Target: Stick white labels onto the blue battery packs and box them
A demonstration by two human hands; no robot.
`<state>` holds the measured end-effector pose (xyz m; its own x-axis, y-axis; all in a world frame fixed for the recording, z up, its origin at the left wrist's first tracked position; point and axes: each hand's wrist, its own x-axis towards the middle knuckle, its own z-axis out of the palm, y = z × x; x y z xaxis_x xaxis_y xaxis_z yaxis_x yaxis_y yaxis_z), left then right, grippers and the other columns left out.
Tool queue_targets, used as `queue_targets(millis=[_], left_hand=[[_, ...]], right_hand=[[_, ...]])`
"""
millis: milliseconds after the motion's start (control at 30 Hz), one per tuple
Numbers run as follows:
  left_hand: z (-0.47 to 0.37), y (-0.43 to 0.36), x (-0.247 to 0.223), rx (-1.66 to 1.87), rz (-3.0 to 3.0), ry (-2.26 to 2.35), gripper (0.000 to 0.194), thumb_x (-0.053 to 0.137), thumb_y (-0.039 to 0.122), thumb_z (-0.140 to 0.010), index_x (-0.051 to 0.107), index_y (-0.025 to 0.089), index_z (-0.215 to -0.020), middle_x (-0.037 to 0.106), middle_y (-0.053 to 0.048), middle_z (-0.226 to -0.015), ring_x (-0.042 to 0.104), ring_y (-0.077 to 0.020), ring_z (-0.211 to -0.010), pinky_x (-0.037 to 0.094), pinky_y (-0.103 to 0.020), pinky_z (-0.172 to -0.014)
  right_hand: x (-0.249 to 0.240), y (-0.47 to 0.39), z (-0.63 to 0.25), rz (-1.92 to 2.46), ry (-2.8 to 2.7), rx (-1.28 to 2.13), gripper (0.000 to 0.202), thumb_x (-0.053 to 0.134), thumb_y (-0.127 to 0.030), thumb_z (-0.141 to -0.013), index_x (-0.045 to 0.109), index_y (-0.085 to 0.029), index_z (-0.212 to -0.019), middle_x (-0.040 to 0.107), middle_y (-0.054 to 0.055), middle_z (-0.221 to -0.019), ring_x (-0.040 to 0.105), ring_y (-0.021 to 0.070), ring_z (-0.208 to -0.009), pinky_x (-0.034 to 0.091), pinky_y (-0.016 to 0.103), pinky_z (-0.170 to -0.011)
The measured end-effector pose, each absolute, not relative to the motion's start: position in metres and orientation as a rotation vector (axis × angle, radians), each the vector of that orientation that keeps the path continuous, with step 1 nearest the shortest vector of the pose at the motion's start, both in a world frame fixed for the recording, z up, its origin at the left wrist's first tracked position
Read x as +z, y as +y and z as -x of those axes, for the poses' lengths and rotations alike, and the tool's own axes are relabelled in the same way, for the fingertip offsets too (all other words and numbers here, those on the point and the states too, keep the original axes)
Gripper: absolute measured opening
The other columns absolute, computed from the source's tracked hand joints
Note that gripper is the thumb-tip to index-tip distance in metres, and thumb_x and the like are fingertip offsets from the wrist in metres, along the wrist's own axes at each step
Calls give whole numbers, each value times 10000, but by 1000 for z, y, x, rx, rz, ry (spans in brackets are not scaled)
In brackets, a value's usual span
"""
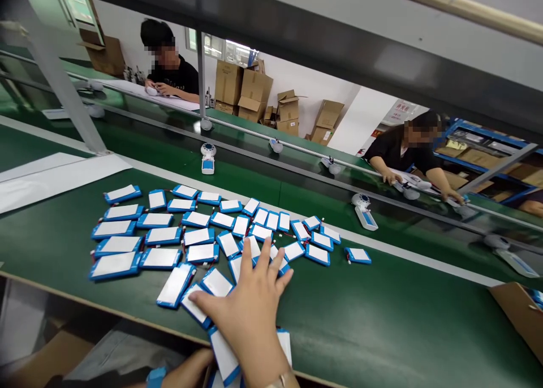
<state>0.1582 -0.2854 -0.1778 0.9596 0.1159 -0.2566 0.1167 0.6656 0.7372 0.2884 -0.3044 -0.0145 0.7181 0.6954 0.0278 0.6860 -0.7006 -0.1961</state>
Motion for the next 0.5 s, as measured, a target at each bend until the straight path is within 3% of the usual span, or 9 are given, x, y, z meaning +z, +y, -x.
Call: queue_targets(millis=[67,167,300,400,500], left_hand=[[-153,-277,-180,15,-925,254,619,836,552,-640,734,164,-1111,689,-127,-1272,458,-439,-1357,210,-583,-1203],[-148,-268,-183,44,-999,213,640,914,478,-543,746,184,-1086,683,-123,-1285,470,-441,-1347,217,-545,-1214],[-154,-275,-181,50,-878,277,602,808,596,-648,739,220,-1114,672,-103,-1311,463,-424,-1370,281,-526,-1196],[-162,-285,-170,-21,-669,355,696,735,671,-682,715,187,-1181,695,-131,-1262,513,-432,-1324,316,-578,-1167],[-161,-287,-156,-75,-595,384,679,727,650,-705,725,161,-1175,720,-140,-1208,560,-424,-1274,331,-580,-1158]], right_hand=[[-14,-285,-292,2784,-1087,223,1291,676,-913,-524,255,-301,-1579,60,140,-1661,-39,547,-1455,38,802,-1091],[-21,-295,-297,2807,-1115,227,1132,639,-876,-626,294,-343,-1563,180,106,-1645,12,540,-1464,104,841,-1049],[-40,-339,-289,2744,-1191,-27,962,571,-802,-756,351,-300,-1548,190,87,-1640,115,516,-1471,252,803,-1043],[-62,-372,-271,2694,-1272,-343,1020,636,-744,-724,309,-260,-1560,218,86,-1625,235,539,-1433,347,798,-982],[-89,-410,-251,2689,-1365,-551,1034,746,-494,-731,207,-288,-1589,393,122,-1540,384,578,-1335,451,793,-821]])
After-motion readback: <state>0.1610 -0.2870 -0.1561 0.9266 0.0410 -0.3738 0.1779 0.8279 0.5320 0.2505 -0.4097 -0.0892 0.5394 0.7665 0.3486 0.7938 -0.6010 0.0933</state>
